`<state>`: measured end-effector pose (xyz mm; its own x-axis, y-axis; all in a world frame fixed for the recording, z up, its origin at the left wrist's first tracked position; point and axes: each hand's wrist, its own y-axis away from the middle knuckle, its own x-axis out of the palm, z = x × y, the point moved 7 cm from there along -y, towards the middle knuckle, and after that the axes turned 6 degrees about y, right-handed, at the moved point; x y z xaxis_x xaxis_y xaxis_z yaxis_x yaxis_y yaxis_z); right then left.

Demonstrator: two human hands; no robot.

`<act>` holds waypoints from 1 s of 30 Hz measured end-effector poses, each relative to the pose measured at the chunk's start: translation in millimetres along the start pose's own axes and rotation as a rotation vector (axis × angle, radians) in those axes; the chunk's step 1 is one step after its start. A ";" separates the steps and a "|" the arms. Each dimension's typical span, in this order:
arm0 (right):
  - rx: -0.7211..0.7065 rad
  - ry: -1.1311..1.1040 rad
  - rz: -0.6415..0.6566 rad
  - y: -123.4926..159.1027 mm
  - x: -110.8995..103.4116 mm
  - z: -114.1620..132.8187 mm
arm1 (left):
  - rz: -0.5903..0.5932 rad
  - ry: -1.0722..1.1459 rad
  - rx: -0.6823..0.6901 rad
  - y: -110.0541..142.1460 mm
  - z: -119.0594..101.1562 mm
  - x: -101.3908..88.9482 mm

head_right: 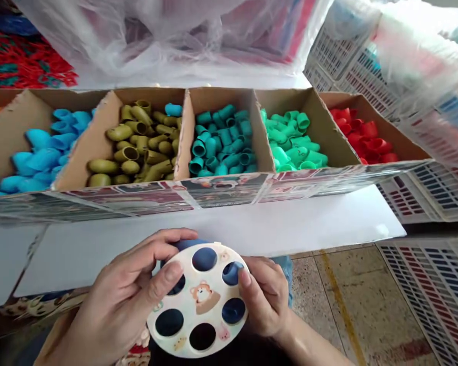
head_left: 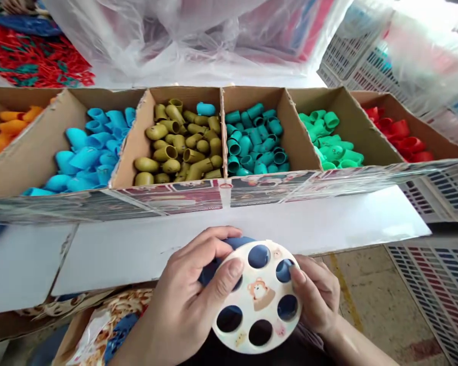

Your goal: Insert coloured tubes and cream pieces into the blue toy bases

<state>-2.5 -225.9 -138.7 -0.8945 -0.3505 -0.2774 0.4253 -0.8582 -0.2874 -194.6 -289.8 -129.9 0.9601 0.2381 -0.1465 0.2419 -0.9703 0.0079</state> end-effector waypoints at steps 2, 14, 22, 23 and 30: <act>-0.026 0.032 -0.009 -2.2 -5.0 0.5 | -0.036 0.163 -0.064 -5.4 2.6 -0.4; 0.026 0.016 -0.217 2.7 -30.9 -15.2 | -0.086 -0.071 0.093 1.8 0.7 19.7; 0.017 0.103 -0.232 2.8 -36.4 -8.1 | -0.424 0.206 -0.005 10.8 21.7 25.9; 0.002 0.115 -0.233 3.5 -37.8 -5.9 | -0.369 0.275 -0.059 6.9 25.2 24.3; 0.054 0.153 -0.253 12.6 -36.7 -5.8 | 0.058 0.394 -0.214 -14.3 18.3 15.8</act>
<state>36.5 -221.7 -137.4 -0.9383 -0.0660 -0.3394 0.1800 -0.9314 -0.3165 -185.4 -272.9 -150.4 0.9431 0.2224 0.2473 0.1702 -0.9615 0.2157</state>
